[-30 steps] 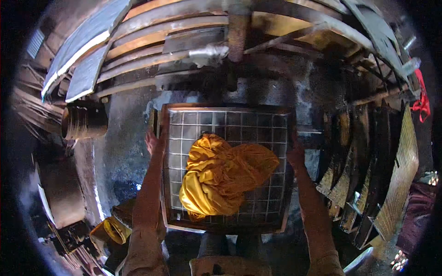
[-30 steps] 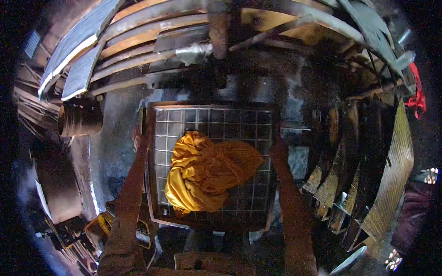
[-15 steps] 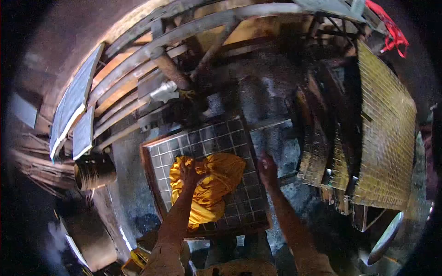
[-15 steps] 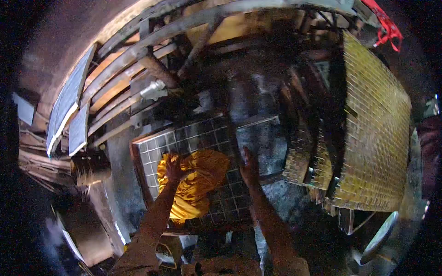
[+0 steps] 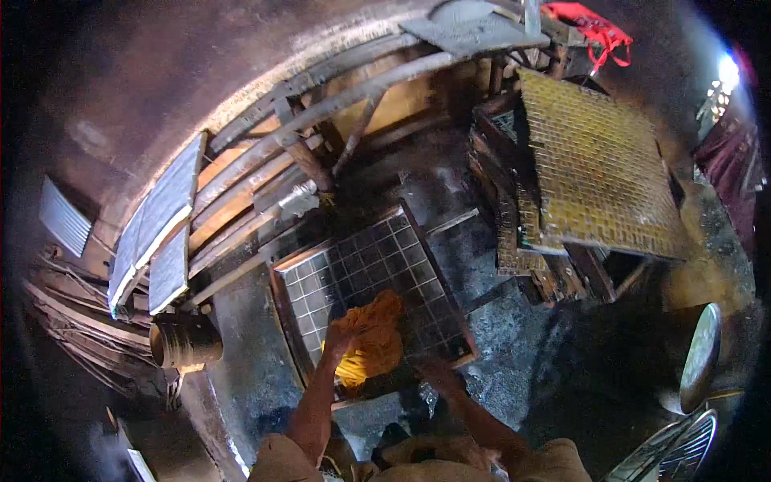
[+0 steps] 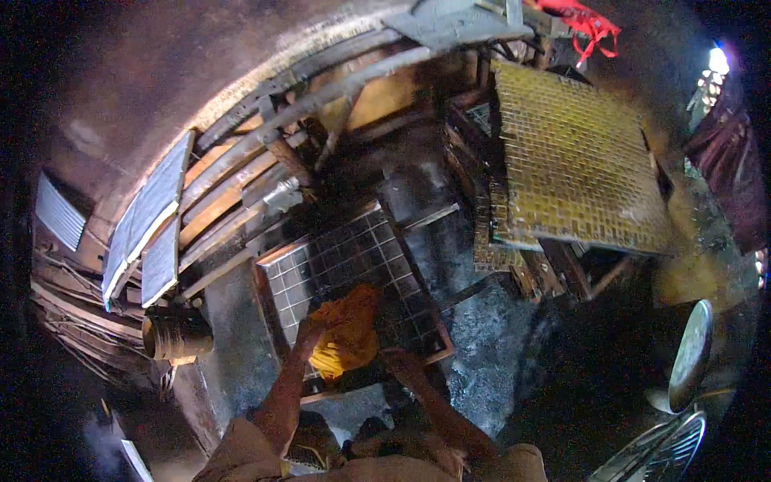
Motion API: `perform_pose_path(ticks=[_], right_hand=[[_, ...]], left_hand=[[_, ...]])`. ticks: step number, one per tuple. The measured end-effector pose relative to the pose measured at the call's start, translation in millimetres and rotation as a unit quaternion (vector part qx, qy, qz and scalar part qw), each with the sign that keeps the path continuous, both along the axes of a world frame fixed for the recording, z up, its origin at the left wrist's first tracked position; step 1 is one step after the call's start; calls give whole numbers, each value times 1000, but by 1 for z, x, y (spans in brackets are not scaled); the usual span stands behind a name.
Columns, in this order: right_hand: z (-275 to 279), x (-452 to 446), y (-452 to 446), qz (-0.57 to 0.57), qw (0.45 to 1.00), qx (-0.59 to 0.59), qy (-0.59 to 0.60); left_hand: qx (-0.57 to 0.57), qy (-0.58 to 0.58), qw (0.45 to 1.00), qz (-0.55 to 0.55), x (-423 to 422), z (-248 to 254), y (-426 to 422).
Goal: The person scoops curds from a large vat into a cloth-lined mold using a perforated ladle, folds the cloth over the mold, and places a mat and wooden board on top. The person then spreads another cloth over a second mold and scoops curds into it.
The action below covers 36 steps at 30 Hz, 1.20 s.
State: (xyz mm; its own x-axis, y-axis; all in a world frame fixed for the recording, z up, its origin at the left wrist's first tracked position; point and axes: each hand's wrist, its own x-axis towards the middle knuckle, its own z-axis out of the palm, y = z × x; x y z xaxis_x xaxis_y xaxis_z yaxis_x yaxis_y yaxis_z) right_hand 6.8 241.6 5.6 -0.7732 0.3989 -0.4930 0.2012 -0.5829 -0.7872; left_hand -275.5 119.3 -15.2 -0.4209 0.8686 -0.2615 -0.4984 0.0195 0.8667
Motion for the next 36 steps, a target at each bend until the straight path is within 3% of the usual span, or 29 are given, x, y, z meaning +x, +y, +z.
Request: perform_pose_path(ticks=[1,2,3,5,7,8,10,12,13,16,17,18,19,22,25,28,30,32,33,34,35,36], right_hand=[[0,4,-10,3,1000,10,8],[-11,8,-19,-21,995,-44,88],[-21,12,-35,-40,980,-103,165],[-43,4,-64,-54,968,-45,243],[-20,8,-86,-56,948,14,312],[27,12,-100,-34,981,73,178],[117,18,-126,6,988,149,37],[168,19,-146,-109,916,342,178],[169,26,-151,-93,915,347,181],[202,49,-153,-192,903,345,171],[230,63,-164,-196,922,295,158],[231,72,-168,-204,907,287,230],[223,80,-168,-246,890,317,217],[156,117,-128,-229,863,423,154],[171,162,-108,-289,864,391,130],[217,199,-71,-351,834,395,156],[261,218,-40,-384,805,408,195],[313,237,-6,-411,772,420,241],[338,247,9,-423,756,424,264],[363,257,23,-434,740,426,286],[388,266,38,-445,724,427,310],[411,277,51,-452,711,423,335]], left_hand=[[-44,1,996,80,14,24,-10],[-87,0,983,160,19,36,-25],[-1,-71,986,151,21,43,-45],[-141,-9,969,205,49,127,-38],[41,-47,988,138,63,183,-41],[115,-42,984,128,88,245,-44],[137,0,985,109,117,323,-60],[229,62,970,47,149,403,-76],[255,66,964,25,158,421,-80],[293,88,951,-53,182,457,-81],[327,67,941,-51,200,470,-87],[362,47,930,-47,219,479,-95],[421,13,905,-57,235,482,-95],[469,-64,875,-97,275,487,-104],[490,-62,865,-95,312,486,-85],[510,106,853,-40,325,498,-92],[479,299,822,75,321,502,-84],[426,370,817,117,314,518,-98],[424,452,763,182,306,521,-100],[415,464,760,187,302,528,-114],[277,663,599,354,298,535,-122],[237,627,675,309,290,539,-130]])
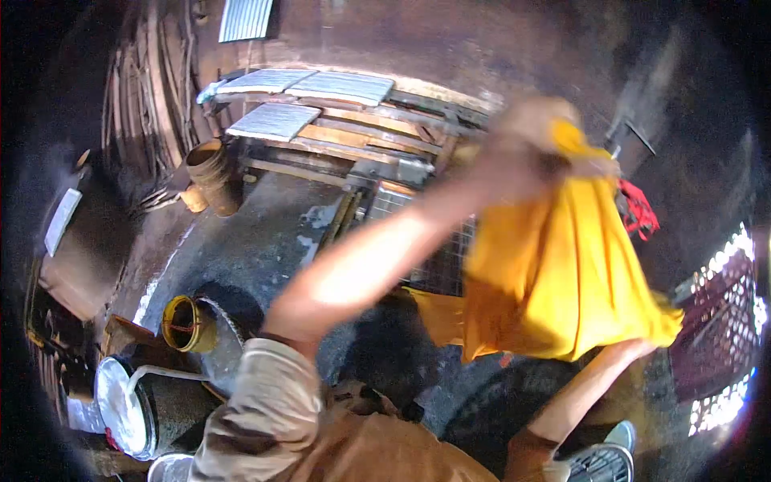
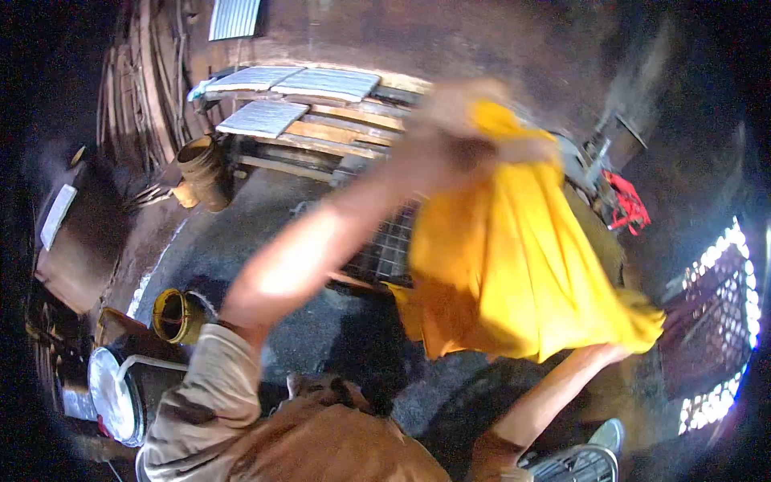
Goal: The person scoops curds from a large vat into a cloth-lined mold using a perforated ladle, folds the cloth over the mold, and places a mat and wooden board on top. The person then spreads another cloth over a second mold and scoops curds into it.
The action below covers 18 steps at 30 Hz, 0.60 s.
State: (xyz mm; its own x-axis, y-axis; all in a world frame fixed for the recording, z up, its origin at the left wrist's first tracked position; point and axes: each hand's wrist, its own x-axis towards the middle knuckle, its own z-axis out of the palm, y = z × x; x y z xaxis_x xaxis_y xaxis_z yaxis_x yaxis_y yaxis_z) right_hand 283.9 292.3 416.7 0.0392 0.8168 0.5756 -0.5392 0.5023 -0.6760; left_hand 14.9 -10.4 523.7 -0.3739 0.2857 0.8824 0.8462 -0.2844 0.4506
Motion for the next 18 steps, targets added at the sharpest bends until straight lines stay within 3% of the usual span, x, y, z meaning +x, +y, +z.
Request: perform_pose_path(ticks=[2,4,6,8,9,12,14,17,18], right_hand=[[42,22,22,20,997,12,71],[72,33,33,32,991,21,127],[102,19,-2,-96,995,11,30],[83,36,56,-198,964,166,-69],[81,35,50,55,996,28,58],[66,40,34,140,990,16,20],[40,42,32,3,982,147,-116],[7,52,22,-8,943,215,-253],[-9,51,19,-10,937,225,-266]], left_hand=[[-130,-12,988,81,-12,6,-31],[-165,47,979,113,-28,-2,-49],[-308,-41,942,127,-29,3,-74],[-323,-22,942,95,-54,-16,-94],[-370,-12,923,105,-58,-19,-105],[-464,69,870,153,-57,-23,-135],[-516,160,815,209,-53,-25,-154],[-522,168,782,297,-52,-20,-174],[-483,116,817,292,-52,-11,-182]])
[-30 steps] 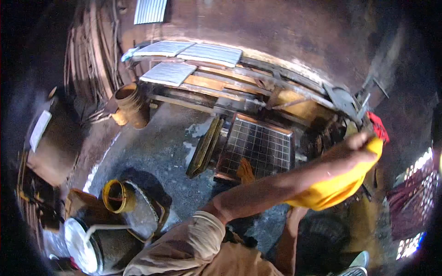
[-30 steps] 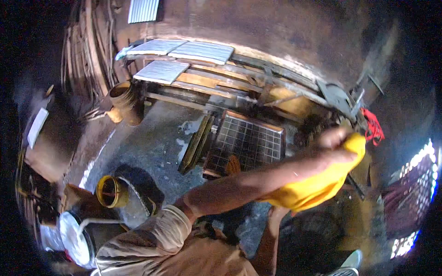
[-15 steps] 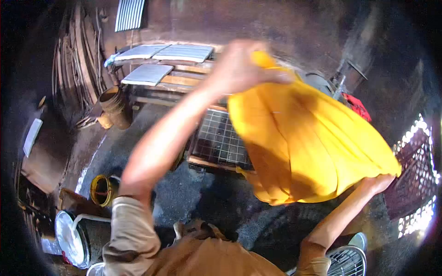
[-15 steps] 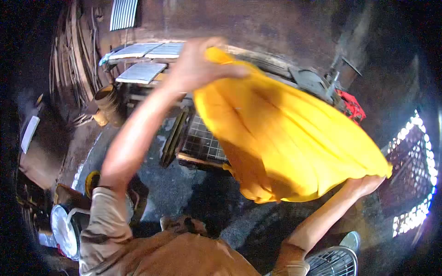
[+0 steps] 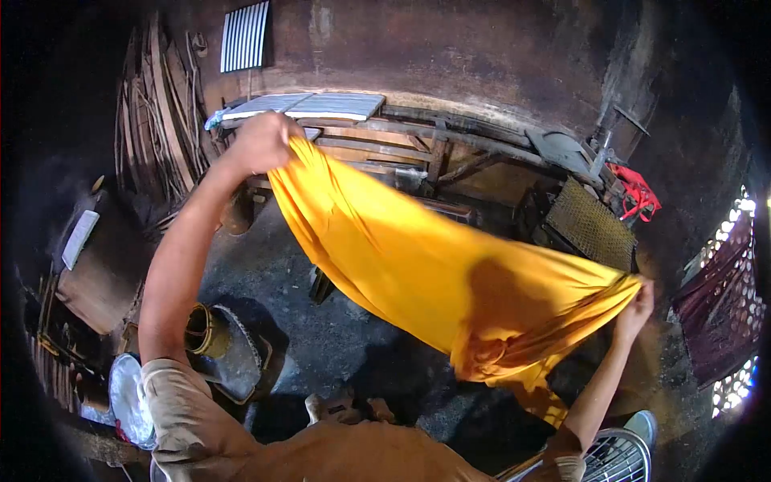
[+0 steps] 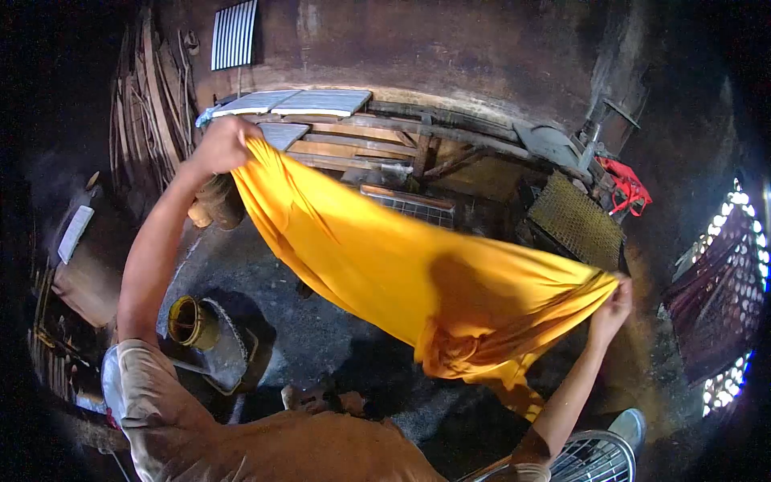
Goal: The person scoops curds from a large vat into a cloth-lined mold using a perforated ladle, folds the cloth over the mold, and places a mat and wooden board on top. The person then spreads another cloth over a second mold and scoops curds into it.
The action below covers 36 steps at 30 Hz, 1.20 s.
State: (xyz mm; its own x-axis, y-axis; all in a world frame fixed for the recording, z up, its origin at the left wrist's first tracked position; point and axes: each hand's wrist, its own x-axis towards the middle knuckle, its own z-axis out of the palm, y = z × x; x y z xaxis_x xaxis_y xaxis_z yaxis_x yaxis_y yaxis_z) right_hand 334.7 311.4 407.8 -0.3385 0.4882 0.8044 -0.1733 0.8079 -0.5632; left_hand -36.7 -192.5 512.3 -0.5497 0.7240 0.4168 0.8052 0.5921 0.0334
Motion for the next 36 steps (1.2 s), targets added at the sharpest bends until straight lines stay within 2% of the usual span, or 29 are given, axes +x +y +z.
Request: perform_pose_path(ticks=[2,4,5,6,7,8,9,10,12,14,17,18,19,21,23,24,26,27,28,30,33,35,36], right_hand=[[-38,5,6,20,997,-26,-64],[-74,2,-10,61,995,-37,-70],[-92,-1,-12,91,992,-9,-90],[-109,4,-17,83,989,12,-122],[-126,-5,-26,82,991,14,-107],[-147,-5,-28,41,976,-57,-207],[-173,-12,-29,44,968,-93,-230],[-205,-23,-25,57,966,-115,-225],[-256,-47,-19,74,963,-122,-230],[-202,-64,-98,80,874,-218,-426],[-228,-100,-135,123,876,-287,-369],[-237,-107,-148,126,875,-287,-369],[-247,-110,-162,118,898,-66,-420],[-259,-99,-200,212,837,-71,-500],[-258,-88,-254,356,737,-194,-541],[-257,-89,-280,398,720,-90,-561],[-274,-102,-323,428,718,-180,-520],[-300,-105,-338,421,722,-185,-517],[-336,-111,-350,403,771,-213,-445],[-398,-130,-351,373,817,-241,-366],[-420,-140,-343,258,848,-180,-428],[-405,-140,-335,273,724,-445,-450],[-414,-142,-331,251,723,-521,-377]], left_hand=[[183,-202,959,79,31,31,-5],[304,30,952,31,3,19,-20],[334,-92,938,0,18,36,-20],[376,-95,921,-36,26,45,-15],[390,-122,912,-37,37,54,-10],[403,-148,902,-37,49,62,-4],[379,-195,905,-8,58,70,0],[436,-167,884,-33,45,65,7],[415,-322,850,-37,95,87,27],[371,-462,805,-32,84,100,34],[368,-565,732,-97,79,118,48],[372,-568,726,-109,76,122,48],[377,-569,721,-122,72,126,48],[384,-572,710,-146,60,131,43],[393,-567,706,-158,47,136,32],[399,-562,706,-162,39,137,25],[411,-553,706,-165,21,141,10],[415,-548,707,-165,10,142,1],[421,-544,707,-167,-2,143,-8],[432,-536,706,-165,-27,146,-28],[451,-525,704,-160,-72,149,-63],[464,-517,703,-152,-99,149,-90],[470,-512,703,-148,-113,150,-105]])
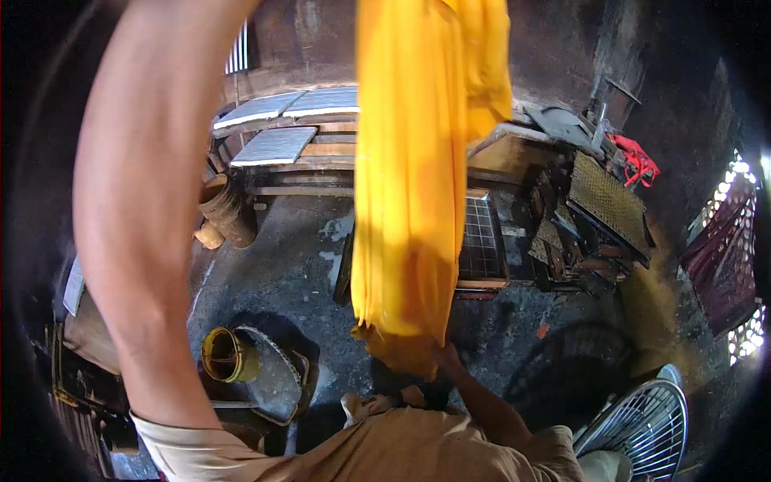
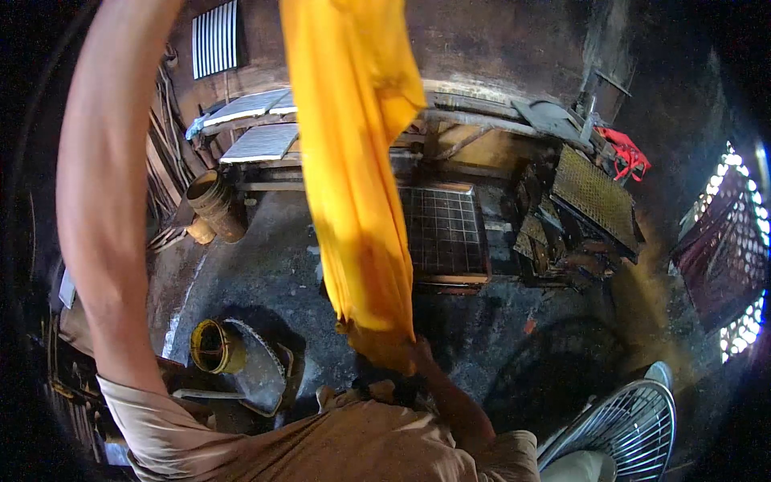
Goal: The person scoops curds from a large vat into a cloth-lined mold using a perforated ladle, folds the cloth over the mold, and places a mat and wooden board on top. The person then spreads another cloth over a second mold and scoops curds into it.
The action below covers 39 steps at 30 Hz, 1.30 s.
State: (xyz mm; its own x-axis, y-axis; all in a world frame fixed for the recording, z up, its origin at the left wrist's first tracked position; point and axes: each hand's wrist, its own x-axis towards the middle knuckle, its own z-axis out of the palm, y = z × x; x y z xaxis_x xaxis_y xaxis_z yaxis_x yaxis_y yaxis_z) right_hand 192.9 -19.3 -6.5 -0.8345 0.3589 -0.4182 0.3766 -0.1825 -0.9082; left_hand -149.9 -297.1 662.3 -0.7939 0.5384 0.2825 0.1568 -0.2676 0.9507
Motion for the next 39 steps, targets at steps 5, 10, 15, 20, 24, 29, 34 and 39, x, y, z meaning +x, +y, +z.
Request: perform_pose_path(ticks=[5,10,15,20,24,29,34,39], right_hand=[[-23,13,104,-216,906,210,296],[140,61,208,-416,834,317,177],[208,76,236,-267,874,380,143],[276,65,221,-60,896,422,-127],[382,66,197,106,843,515,-113],[398,99,266,-22,449,874,-185],[433,103,251,-115,440,862,-224],[385,168,368,-174,358,862,-314]], left_hand=[[0,-1,999,47,-57,4,-79],[-16,-8,996,92,-97,6,-162],[-31,-32,992,114,-122,-14,-224],[-47,-111,987,106,-116,-80,-244],[-93,-97,989,60,-85,-166,-203],[-304,37,952,-9,-10,-275,-164],[-704,353,600,142,32,-418,-159],[-711,93,624,310,28,-528,-197]])
